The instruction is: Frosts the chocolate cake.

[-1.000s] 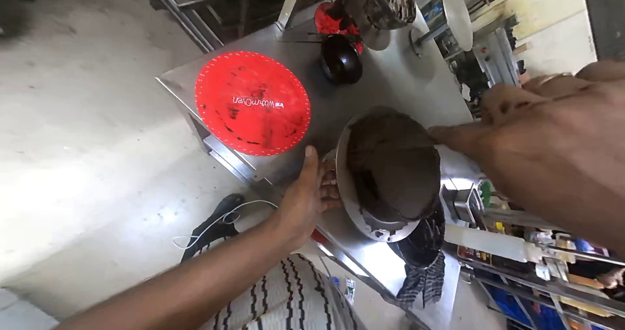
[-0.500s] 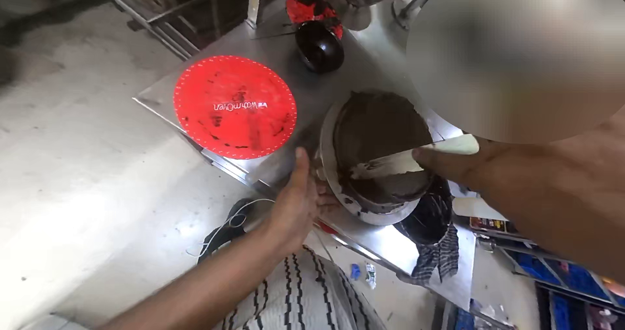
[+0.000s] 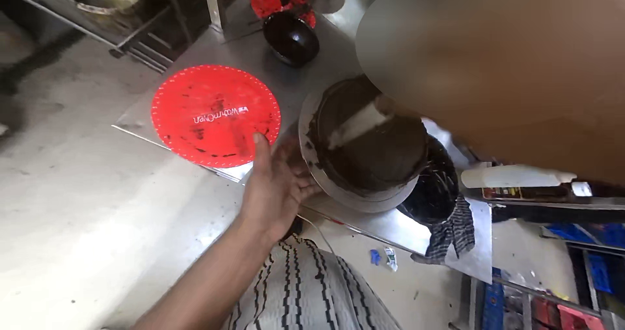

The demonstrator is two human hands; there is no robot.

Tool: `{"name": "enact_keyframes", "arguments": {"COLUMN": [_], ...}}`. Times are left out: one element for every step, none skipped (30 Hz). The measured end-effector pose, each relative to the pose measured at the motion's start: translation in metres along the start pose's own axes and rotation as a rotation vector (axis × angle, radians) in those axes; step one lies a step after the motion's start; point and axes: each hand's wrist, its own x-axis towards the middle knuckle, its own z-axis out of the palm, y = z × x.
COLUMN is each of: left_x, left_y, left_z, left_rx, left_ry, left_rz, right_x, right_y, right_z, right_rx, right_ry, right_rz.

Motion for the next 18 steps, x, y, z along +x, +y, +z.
{"name": "enact_keyframes", "arguments": {"left_x": [0.002, 0.004, 0.004, 0.003, -0.001, -0.005, -0.008, -0.011, -0.014, -0.016, -0.018, -0.019, -0.018, -0.016, -0.013, -0.011, -0.010, -0.010], "left_y": [0.002, 0.003, 0.002, 0.000, -0.004, -0.011, -0.018, -0.027, -0.033, -0.037, -0.039, -0.037, -0.034, -0.028, -0.023, -0.018, -0.014, -0.010], "left_z": [0.000, 0.000, 0.000, 0.000, 0.000, 0.001, 0.001, 0.002, 0.004, 0.005, 0.006, 0.006, 0.005, 0.004, 0.001, -0.001, -0.004, -0.006], "left_rx": [-0.009, -0.025, -0.034, -0.029, -0.010, 0.011, 0.031, 0.044, 0.052, 0.055, 0.049, 0.042, 0.044, 0.050, 0.062, 0.081, 0.098, 0.105], "left_ry": [0.038, 0.057, 0.059, 0.041, 0.010, -0.024, -0.058, -0.088, -0.119, -0.147, -0.163, -0.162, -0.151, -0.129, -0.110, -0.087, -0.058, -0.026], "left_rz": [0.041, 0.074, 0.098, 0.104, 0.089, 0.054, 0.000, -0.066, -0.129, -0.182, -0.213, -0.219, -0.201, -0.175, -0.141, -0.102, -0.066, -0.039], "right_x": [0.006, 0.013, 0.020, 0.024, 0.024, 0.020, 0.013, 0.006, 0.002, 0.002, 0.006, 0.013, 0.022, 0.033, 0.039, 0.038, 0.031, 0.021], "right_y": [0.009, 0.018, 0.021, 0.020, 0.016, 0.008, 0.001, -0.004, -0.004, 0.000, 0.009, 0.023, 0.043, 0.063, 0.070, 0.064, 0.046, 0.017], "right_z": [0.007, 0.016, 0.017, 0.015, 0.010, 0.004, -0.003, -0.010, -0.017, -0.021, -0.022, -0.015, -0.003, 0.013, 0.021, 0.022, 0.017, 0.004], "right_rx": [0.038, 0.083, 0.110, 0.135, 0.130, 0.122, 0.112, 0.110, 0.112, 0.098, 0.097, 0.083, 0.077, 0.062, 0.046, 0.012, -0.024, -0.044], "right_ry": [0.015, 0.034, 0.008, -0.018, -0.048, -0.066, -0.077, -0.075, -0.070, -0.047, -0.034, -0.017, 0.048, 0.170, 0.203, 0.155, 0.059, -0.081], "right_rz": [0.029, 0.072, 0.129, 0.170, 0.182, 0.175, 0.142, 0.095, 0.029, -0.041, -0.098, -0.150, -0.203, -0.269, -0.269, -0.208, -0.104, 0.041]}}
